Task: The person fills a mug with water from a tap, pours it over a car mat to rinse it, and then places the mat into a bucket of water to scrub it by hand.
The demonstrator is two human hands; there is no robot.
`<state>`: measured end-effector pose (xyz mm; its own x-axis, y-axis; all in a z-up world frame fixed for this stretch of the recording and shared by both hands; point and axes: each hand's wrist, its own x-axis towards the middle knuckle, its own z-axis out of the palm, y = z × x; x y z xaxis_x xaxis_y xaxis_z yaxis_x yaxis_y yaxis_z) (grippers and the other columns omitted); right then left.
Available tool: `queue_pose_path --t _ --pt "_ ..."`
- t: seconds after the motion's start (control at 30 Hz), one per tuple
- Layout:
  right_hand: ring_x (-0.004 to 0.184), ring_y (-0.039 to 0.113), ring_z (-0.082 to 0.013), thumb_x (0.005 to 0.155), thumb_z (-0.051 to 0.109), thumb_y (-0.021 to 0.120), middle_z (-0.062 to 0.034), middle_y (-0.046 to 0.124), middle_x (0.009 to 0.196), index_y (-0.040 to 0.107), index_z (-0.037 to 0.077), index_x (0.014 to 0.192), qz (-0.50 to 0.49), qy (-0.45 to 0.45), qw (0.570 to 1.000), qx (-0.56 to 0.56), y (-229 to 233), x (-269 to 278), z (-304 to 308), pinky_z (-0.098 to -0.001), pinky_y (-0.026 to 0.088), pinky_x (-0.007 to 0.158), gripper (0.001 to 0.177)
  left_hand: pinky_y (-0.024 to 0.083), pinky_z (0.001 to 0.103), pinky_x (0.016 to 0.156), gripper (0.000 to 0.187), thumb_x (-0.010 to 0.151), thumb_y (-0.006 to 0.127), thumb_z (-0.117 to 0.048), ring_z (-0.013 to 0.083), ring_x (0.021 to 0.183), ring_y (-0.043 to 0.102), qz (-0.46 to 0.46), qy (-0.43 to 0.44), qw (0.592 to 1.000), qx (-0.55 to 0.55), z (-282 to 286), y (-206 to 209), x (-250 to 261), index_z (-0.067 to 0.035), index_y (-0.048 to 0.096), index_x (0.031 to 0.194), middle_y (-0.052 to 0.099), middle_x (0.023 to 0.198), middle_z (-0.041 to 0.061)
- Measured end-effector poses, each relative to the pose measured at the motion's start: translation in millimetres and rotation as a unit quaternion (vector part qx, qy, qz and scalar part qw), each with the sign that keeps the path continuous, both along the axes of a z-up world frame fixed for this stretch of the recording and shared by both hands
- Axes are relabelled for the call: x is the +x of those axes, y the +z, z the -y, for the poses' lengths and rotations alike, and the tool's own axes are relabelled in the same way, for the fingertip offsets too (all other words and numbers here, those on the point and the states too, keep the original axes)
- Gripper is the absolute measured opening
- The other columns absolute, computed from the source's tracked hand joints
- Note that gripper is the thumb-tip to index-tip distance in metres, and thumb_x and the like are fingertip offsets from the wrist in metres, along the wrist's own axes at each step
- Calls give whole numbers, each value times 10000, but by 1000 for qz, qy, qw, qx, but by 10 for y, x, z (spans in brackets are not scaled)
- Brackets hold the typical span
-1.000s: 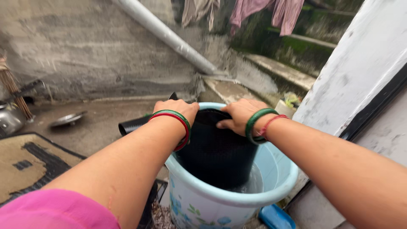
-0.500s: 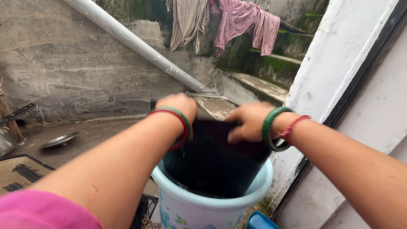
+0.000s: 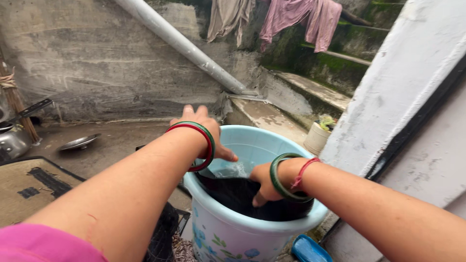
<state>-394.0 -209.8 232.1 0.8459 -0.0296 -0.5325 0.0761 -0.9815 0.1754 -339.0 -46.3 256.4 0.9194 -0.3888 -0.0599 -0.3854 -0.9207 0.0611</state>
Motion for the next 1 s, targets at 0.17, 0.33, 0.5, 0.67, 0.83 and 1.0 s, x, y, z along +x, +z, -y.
queue_pose_path --t 0.17,0.33,0.5,0.67,0.83,1.0 --pt "1241 630 -342 857 387 745 -152 662 1326 558 138 1431 -35 34 997 -60 -135 146 -179 -454 491 1047 653 451 547 1094 774 842 761 -592 381 1472 312 -23 88 995 -45 -13 -303 356 -167 540 1450 357 1565 139" --pt "1212 654 -334 831 373 762 -149 708 1264 656 120 1343 -80 65 992 -76 -316 424 -128 -451 500 1023 581 434 477 1138 552 937 646 -498 366 1375 490 -6 27 995 -98 10 -623 551 -120 658 1339 526 1467 186" --pt "1167 682 -336 737 386 803 -124 741 1194 709 152 1295 -136 118 983 -47 -492 642 -121 -449 509 988 612 447 411 1124 360 886 631 -334 384 1330 541 -40 29 955 -293 98 -733 603 -196 797 1173 544 1440 195" --pt "1138 717 -303 550 551 869 -109 750 1154 729 192 1227 -19 34 999 -31 -106 517 37 -397 553 984 779 494 416 1100 449 876 615 -239 371 1299 599 -74 -20 993 -88 65 -739 617 -86 699 1290 565 1429 231" --pt "1134 689 -288 532 542 918 -109 719 1170 620 213 1272 -46 13 998 -47 301 221 179 -387 545 981 862 442 473 1107 440 943 567 -234 362 1350 474 -23 -28 998 -48 344 -1001 575 -80 668 1343 440 1493 186" --pt "991 758 -267 759 517 712 -85 798 1063 789 208 1134 -38 93 994 34 129 -107 183 -371 562 899 492 397 479 1107 408 960 603 -330 316 1383 435 51 -27 994 -94 645 -1161 672 -153 670 1321 473 1462 148"
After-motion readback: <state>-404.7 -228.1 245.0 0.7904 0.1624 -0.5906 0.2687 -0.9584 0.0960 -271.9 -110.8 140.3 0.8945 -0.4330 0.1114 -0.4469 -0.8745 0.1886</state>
